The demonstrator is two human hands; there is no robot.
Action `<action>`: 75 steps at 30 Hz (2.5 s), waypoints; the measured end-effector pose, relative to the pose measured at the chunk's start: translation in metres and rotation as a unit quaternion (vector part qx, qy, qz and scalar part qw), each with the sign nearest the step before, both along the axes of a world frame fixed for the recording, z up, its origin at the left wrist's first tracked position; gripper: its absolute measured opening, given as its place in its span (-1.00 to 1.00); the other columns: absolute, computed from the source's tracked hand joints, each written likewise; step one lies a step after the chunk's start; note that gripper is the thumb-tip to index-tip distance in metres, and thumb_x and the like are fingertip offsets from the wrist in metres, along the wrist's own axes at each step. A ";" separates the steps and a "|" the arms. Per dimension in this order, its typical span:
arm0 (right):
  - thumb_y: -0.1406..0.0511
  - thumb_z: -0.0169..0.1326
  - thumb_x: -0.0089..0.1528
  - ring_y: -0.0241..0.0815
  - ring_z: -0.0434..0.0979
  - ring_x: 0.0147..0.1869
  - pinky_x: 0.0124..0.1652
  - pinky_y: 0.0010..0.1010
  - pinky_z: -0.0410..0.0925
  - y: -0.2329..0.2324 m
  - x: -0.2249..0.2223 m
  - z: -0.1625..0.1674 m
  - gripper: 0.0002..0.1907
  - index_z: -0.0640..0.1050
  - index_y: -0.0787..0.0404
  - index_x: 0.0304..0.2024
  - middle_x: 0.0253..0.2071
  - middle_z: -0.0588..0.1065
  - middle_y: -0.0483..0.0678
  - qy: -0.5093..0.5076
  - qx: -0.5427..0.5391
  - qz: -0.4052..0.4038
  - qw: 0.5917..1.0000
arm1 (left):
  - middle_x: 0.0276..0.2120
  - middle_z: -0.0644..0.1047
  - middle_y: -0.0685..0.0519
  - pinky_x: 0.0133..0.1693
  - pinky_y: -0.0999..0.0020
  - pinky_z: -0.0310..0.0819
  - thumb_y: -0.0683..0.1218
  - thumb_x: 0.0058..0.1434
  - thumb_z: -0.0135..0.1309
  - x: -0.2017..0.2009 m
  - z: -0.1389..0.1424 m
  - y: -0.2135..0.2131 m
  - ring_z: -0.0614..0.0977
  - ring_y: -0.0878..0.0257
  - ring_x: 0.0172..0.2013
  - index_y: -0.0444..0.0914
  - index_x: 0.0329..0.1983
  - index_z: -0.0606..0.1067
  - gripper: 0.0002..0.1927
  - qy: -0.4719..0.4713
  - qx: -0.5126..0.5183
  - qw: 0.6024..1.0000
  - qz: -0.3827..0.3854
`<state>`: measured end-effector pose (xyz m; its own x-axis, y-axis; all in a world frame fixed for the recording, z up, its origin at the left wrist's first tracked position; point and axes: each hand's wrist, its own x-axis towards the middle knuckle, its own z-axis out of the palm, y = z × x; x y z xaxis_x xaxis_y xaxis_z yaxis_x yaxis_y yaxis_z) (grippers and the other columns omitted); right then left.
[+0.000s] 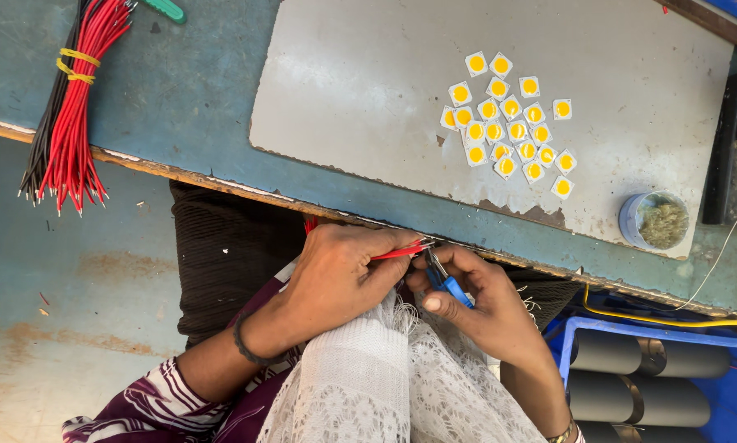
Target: The person solders red and black wires onto the pads of small yellow LED boards using a soldering iron, dipping the wire tip into a container first. They then gather the wired boards into a bundle and use blue-handled pliers to strip insulation from the wire ends one at a time.
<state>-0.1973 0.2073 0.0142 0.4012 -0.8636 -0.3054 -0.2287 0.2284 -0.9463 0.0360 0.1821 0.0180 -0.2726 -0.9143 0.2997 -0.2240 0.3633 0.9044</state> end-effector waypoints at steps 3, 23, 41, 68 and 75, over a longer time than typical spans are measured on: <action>0.23 0.26 0.20 -0.27 0.58 -0.02 0.05 -0.38 0.44 -0.002 -0.002 0.001 -0.60 0.53 0.33 -0.01 -0.13 0.60 -0.06 0.015 -0.012 0.013 1.000 | -0.38 0.67 -0.09 -0.42 0.34 0.57 -0.17 0.20 0.18 0.000 0.000 0.000 0.71 0.14 -0.48 -0.29 -0.09 0.66 -0.78 -0.038 0.009 0.999 0.006; 0.30 0.20 0.26 -0.37 0.48 -0.25 -0.19 -0.50 0.42 -0.003 -0.003 -0.008 -0.70 0.52 0.35 -0.03 -0.32 0.52 -0.11 -0.014 -0.006 0.008 1.000 | -0.34 0.68 -0.09 -0.40 0.36 0.57 -0.18 0.18 0.17 0.003 0.001 -0.002 0.71 0.17 -0.48 -0.30 -0.07 0.64 -0.75 -0.030 -0.002 1.000 -0.008; -0.04 0.00 0.35 -0.04 0.57 -0.14 -0.07 -0.20 0.44 0.017 -0.006 -0.013 -0.37 0.42 0.44 0.10 -0.14 0.54 0.14 -0.267 0.013 -0.110 0.957 | -0.56 0.63 -0.07 -0.56 0.35 0.41 -0.21 0.17 0.12 0.001 0.015 -0.004 0.61 0.21 -0.70 -0.27 0.07 0.53 -0.63 -0.061 0.137 0.989 -0.019; -0.06 -0.08 0.41 -0.18 0.52 -0.13 -0.06 -0.31 0.43 0.037 0.009 -0.025 -0.33 0.41 0.40 0.25 -0.14 0.52 0.05 -0.210 -0.049 -0.107 0.971 | -0.63 0.46 0.12 -0.50 0.42 0.22 -0.11 0.36 -0.03 0.007 0.013 0.000 0.35 0.45 -0.57 -0.27 -0.06 0.44 -0.84 0.025 0.230 0.972 -0.044; -0.08 -0.09 0.41 -0.18 0.53 -0.13 -0.08 -0.31 0.44 0.029 0.006 -0.025 -0.31 0.42 0.41 0.24 -0.16 0.52 0.05 -0.202 -0.063 -0.091 0.973 | -0.54 0.50 0.16 -0.40 0.51 0.32 -0.13 0.35 -0.05 -0.002 0.011 -0.007 0.39 0.48 -0.49 -0.29 -0.10 0.43 -0.86 0.068 0.263 0.960 -0.067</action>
<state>-0.1914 0.2362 -0.0107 0.3028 -0.9522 -0.0414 0.2018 0.1065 -0.9736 0.0342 0.1756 0.0287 -0.3898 -0.9081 -0.1531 -0.0739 -0.1349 0.9881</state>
